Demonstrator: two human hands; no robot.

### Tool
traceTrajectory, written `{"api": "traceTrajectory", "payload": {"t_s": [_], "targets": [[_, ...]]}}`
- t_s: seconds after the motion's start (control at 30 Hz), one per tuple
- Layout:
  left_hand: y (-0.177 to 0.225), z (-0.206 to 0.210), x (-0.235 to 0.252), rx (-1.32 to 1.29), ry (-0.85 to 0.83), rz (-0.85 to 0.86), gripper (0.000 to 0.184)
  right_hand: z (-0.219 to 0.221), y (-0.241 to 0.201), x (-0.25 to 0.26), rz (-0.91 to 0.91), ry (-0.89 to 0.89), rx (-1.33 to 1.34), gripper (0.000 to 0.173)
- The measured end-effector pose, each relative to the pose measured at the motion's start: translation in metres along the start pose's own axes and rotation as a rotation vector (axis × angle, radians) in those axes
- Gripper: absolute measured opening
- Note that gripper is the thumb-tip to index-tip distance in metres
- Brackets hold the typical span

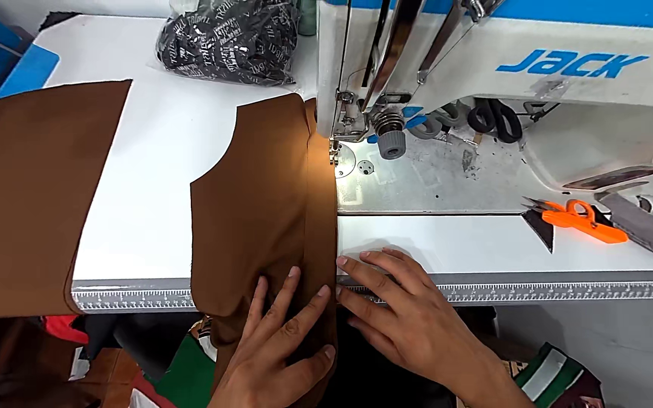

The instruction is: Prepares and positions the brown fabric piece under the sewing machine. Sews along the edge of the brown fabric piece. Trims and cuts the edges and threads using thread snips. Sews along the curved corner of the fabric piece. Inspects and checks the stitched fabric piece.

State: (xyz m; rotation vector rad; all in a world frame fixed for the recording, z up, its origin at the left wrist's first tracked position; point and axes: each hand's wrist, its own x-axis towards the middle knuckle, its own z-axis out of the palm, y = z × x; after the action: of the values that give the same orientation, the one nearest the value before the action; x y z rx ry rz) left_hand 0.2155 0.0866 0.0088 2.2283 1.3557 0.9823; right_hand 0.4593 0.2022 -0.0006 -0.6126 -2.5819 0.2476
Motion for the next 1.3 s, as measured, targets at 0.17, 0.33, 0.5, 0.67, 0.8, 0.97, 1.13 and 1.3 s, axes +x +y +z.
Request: {"api": "traceTrajectory", "payload": {"t_s": [0.17,0.33,0.5,0.67,0.8,0.97,1.13,1.3], "targets": [[-0.006,0.007,-0.006,-0.014,0.103,0.041,0.013,-0.005,0.003,0.004,-0.028,-0.068,-0.001,0.038],[-0.009,0.011,-0.008,0.000,0.159,0.061,0.013,-0.004,0.004,0.007,-0.047,-0.045,-0.010,0.035],[-0.005,0.009,-0.006,0.078,0.106,0.077,0.019,-0.004,0.005,0.006,-0.008,0.050,0.038,0.026],[-0.005,-0.003,0.003,0.120,0.016,0.158,0.026,-0.003,0.002,0.004,0.178,0.243,0.096,0.019],[-0.017,-0.036,0.035,0.173,-0.006,0.149,0.032,0.006,-0.002,0.009,0.265,0.312,0.101,0.019],[-0.065,-0.056,0.118,0.363,-0.119,0.127,0.042,0.013,-0.009,0.011,0.317,0.367,0.090,0.021],[-0.101,-0.043,0.145,0.449,-0.290,0.147,0.057,0.004,-0.049,-0.004,0.426,0.368,0.245,0.015],[-0.104,-0.038,0.140,0.447,-0.253,0.156,0.053,0.024,-0.085,-0.018,0.893,-0.107,0.342,0.053]]}}
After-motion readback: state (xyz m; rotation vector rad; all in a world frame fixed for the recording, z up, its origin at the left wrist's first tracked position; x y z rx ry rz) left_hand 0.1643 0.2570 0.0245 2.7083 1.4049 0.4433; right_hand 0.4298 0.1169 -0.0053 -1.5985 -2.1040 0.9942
